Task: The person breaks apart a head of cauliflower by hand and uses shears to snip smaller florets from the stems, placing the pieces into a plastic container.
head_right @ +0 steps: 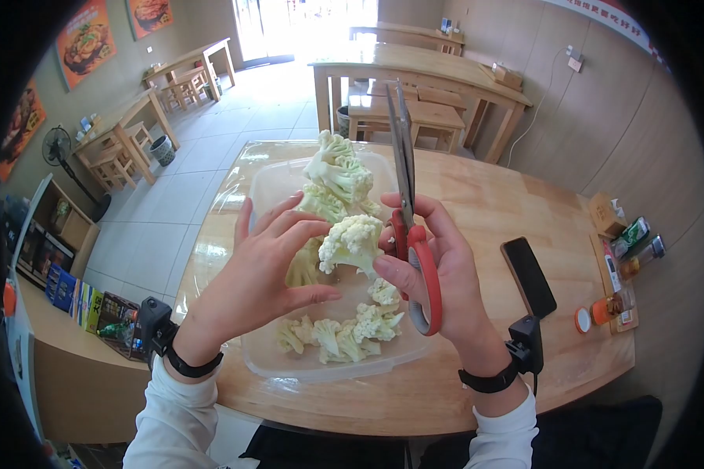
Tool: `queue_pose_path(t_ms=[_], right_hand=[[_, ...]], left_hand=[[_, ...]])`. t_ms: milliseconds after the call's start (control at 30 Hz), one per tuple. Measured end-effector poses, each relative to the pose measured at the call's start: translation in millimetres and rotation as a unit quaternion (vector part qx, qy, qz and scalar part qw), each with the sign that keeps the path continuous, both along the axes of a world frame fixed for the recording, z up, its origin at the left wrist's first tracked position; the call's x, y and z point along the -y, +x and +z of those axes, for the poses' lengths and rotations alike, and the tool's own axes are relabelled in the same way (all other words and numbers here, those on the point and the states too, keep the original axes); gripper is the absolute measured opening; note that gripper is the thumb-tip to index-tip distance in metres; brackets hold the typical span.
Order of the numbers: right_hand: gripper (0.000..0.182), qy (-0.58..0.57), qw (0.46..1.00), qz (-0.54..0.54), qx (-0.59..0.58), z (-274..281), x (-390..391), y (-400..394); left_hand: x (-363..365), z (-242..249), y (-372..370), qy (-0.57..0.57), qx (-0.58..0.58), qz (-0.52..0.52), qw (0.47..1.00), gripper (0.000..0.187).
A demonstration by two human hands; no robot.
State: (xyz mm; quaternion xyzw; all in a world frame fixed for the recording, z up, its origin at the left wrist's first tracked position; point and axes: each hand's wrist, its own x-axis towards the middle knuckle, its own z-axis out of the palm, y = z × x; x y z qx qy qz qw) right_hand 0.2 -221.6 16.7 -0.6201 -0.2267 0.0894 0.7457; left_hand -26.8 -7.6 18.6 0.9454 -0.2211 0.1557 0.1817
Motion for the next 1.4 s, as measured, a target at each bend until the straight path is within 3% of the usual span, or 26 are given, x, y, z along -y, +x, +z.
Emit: queue_pose_path(t_ms=[67, 133, 167, 233, 333, 367, 433, 500, 567, 633, 867, 1100, 1267, 1400], right_hand=[[0.053, 0.01, 1.0, -0.007, -0.005, -3, -2, 1], [0.052, 0.019, 1.0, -0.015, -0.01, -5, -4, 0], [0.052, 0.013, 1.0, -0.018, -0.007, -4, -4, 0], [0.051, 0.007, 1.0, -0.019, -0.004, -3, -6, -2], [0.049, 0.004, 0.998, -0.059, -0.013, -4, -9, -5], [0.05, -0.013, 0.997, -0.066, 0.036, -5, -4, -3], [0.051, -0.026, 0.994, -0.062, 0.091, -2, 6, 0], [0.054, -0.19, 0.965, -0.06, 0.171, 9, 15, -3], [0.055, -0.219, 0.962, -0.06, 0.155, 13, 15, -8], [0.052, -0.27, 0.933, -0.032, 0.234, 14, 14, -10], [0.05, -0.261, 0.953, -0.044, 0.144, 14, 8, -16], [0.049, -0.268, 0.939, -0.052, 0.211, 14, 10, -13], [0.047, -0.274, 0.955, -0.03, 0.109, 17, 9, -17], [0.046, -0.278, 0.951, -0.049, 0.127, 16, 9, -18]], left_hand=[[5, 5, 0, -0.057, -0.005, -0.026, 0.998, 0.05], [11, 8, 0, -0.338, -0.121, -0.107, 0.927, 0.048], [14, 4, 2, -0.338, -0.122, -0.107, 0.927, 0.048], [19, -9, 8, -0.52, -0.225, -0.152, 0.81, 0.039], [20, -15, 13, -0.55, -0.203, -0.155, 0.795, 0.036], [17, -11, 12, -0.55, -0.198, -0.152, 0.797, 0.036], [10, 4, 8, -0.642, -0.198, -0.095, 0.734, 0.038], [0, 13, 6, -0.655, -0.177, -0.096, 0.729, 0.038], [-6, 23, 2, -0.691, -0.16, -0.095, 0.698, 0.039], [-8, 21, 2, -0.681, -0.141, -0.105, 0.71, 0.038], [-3, 19, -1, -0.671, -0.151, -0.136, 0.713, 0.033], [-4, 21, -1, -0.639, -0.164, -0.128, 0.741, 0.031], [-6, 19, 0, -0.612, -0.165, -0.13, 0.763, 0.03], [-3, 17, 3, -0.63, -0.153, -0.144, 0.748, 0.029]])
